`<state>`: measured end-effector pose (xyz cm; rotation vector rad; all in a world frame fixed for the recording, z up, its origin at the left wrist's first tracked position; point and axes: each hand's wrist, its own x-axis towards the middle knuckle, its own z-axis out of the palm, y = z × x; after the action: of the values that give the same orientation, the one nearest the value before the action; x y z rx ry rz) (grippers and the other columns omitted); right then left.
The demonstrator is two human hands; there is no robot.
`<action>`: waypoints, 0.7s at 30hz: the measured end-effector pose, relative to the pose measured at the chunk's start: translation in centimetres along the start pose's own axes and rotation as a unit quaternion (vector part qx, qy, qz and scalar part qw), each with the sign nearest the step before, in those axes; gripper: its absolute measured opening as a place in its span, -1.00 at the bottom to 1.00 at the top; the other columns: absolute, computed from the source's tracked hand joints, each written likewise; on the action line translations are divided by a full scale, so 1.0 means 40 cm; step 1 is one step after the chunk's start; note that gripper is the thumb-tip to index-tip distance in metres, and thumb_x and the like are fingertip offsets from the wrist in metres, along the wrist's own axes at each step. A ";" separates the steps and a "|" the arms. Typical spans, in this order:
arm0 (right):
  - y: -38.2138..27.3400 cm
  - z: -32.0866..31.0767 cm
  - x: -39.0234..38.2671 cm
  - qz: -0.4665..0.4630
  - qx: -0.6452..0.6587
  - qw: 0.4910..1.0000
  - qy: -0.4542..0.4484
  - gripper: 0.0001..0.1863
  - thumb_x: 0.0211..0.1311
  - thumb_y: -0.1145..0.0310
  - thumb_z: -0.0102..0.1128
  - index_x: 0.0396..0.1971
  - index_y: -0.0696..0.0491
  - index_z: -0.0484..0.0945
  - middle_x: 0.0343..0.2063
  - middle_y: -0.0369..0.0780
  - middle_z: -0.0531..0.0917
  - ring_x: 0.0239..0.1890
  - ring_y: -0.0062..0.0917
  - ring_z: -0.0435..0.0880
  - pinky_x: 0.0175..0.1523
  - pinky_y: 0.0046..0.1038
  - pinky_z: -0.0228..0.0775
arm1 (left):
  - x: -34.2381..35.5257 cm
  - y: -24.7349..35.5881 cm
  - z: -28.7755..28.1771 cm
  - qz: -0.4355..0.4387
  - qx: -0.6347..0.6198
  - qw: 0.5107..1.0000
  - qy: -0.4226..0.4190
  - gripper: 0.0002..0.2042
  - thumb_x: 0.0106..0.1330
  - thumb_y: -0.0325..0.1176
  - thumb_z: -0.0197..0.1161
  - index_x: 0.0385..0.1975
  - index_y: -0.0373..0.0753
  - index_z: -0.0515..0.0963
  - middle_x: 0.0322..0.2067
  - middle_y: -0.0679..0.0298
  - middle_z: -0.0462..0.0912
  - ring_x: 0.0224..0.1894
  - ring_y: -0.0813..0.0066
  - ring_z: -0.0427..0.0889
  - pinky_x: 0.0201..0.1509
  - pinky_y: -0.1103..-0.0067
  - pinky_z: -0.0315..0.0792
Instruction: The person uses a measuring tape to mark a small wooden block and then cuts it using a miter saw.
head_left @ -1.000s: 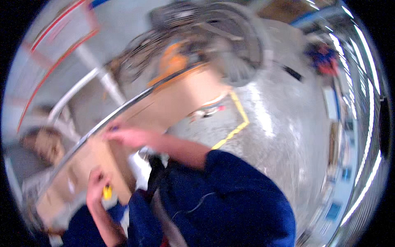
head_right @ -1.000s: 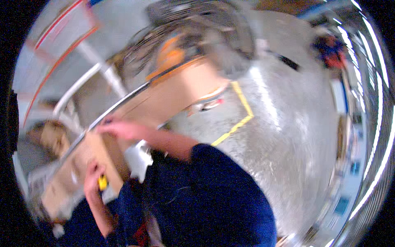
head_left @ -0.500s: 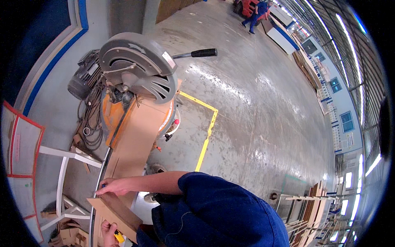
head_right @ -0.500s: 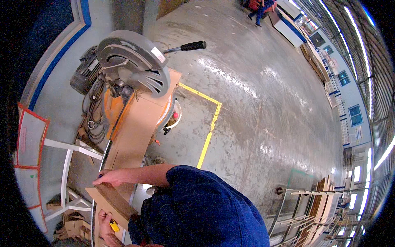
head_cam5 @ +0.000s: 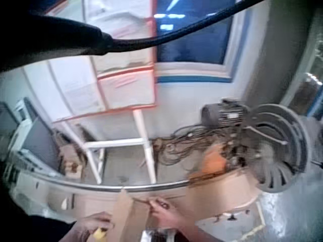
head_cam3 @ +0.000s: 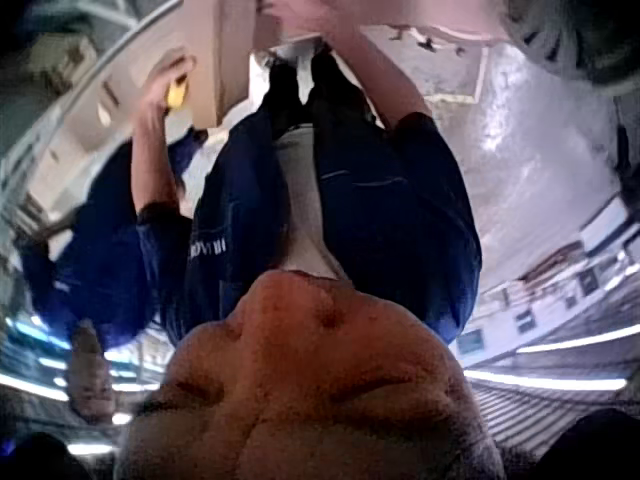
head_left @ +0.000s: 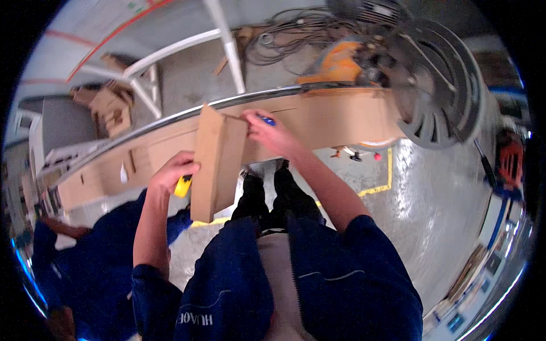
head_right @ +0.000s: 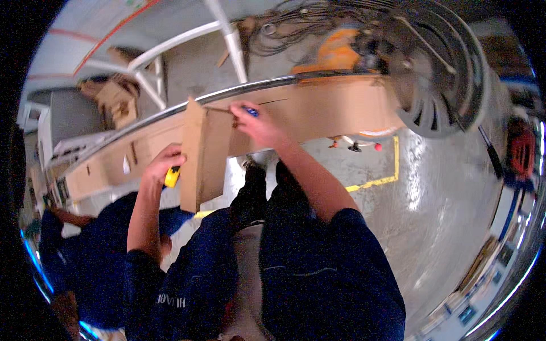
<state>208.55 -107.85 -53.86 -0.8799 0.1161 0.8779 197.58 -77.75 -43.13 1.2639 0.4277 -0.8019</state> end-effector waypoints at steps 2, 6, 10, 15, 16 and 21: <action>-0.017 0.084 0.003 -0.019 -0.061 0.998 -0.021 -0.60 0.47 0.26 0.25 0.23 0.00 0.50 -0.01 -0.34 0.65 -0.03 -0.61 0.65 0.08 -0.52 0.49 | -0.006 -0.046 -0.040 0.017 -0.045 0.999 0.000 -0.53 0.13 -0.11 0.56 -0.07 -0.31 0.68 -0.30 0.36 0.73 -0.32 0.58 0.68 -0.24 0.59 0.56; -0.029 0.102 -0.001 -0.091 -0.287 0.951 -0.077 -0.54 0.27 0.18 0.48 0.08 0.08 0.61 -0.10 -0.32 0.66 -0.04 -0.59 0.60 0.04 -0.55 0.45 | -0.003 -0.107 -0.069 0.006 -0.077 0.995 -0.059 -0.51 0.15 -0.07 0.56 -0.05 -0.32 0.68 -0.31 0.36 0.74 -0.37 0.59 0.68 -0.28 0.59 0.58; -0.065 0.103 0.011 -0.046 -0.407 0.906 -0.111 -0.65 0.29 0.26 0.46 -0.03 0.11 0.62 -0.26 -0.37 0.60 -0.23 -0.69 0.54 0.00 -0.50 0.49 | 0.015 -0.076 -0.083 -0.077 0.000 0.992 -0.099 -0.45 0.13 -0.09 0.56 0.03 -0.32 0.65 -0.21 0.31 0.75 -0.27 0.56 0.69 -0.14 0.58 0.58; -0.028 0.132 -0.001 -0.031 -0.486 0.873 -0.029 -0.68 0.26 0.25 0.49 -0.12 0.10 0.62 -0.41 -0.40 0.55 -0.36 -0.72 0.52 -0.20 -0.54 0.50 | 0.055 -0.063 -0.107 -0.026 0.141 0.988 -0.061 -0.31 0.04 -0.08 0.60 0.13 -0.35 0.55 -0.03 0.19 0.68 -0.01 0.46 0.61 0.16 0.53 0.45; -0.004 0.123 -0.002 -0.025 -0.495 0.868 -0.001 -0.68 0.26 0.25 0.49 -0.12 0.09 0.62 -0.42 -0.40 0.56 -0.36 -0.72 0.53 -0.23 -0.55 0.50 | 0.069 -0.072 -0.118 -0.027 0.159 0.986 -0.049 -0.32 0.05 -0.10 0.60 0.13 -0.34 0.55 -0.03 0.19 0.68 -0.01 0.45 0.61 0.17 0.53 0.44; 0.131 0.076 -0.003 -0.093 -0.401 0.910 0.057 -0.64 0.22 0.19 0.51 -0.16 0.13 0.64 -0.47 -0.28 0.65 -0.44 -0.61 0.55 -0.26 -0.48 0.45 | 0.131 -0.087 -0.164 -0.047 0.229 0.971 -0.045 -0.39 0.06 -0.17 0.58 0.10 -0.31 0.58 -0.05 0.22 0.68 -0.02 0.42 0.61 0.17 0.50 0.44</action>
<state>203.98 -104.05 -55.09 -1.6832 -0.2486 0.6868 199.41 -73.36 -50.87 1.6344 0.2335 -1.0744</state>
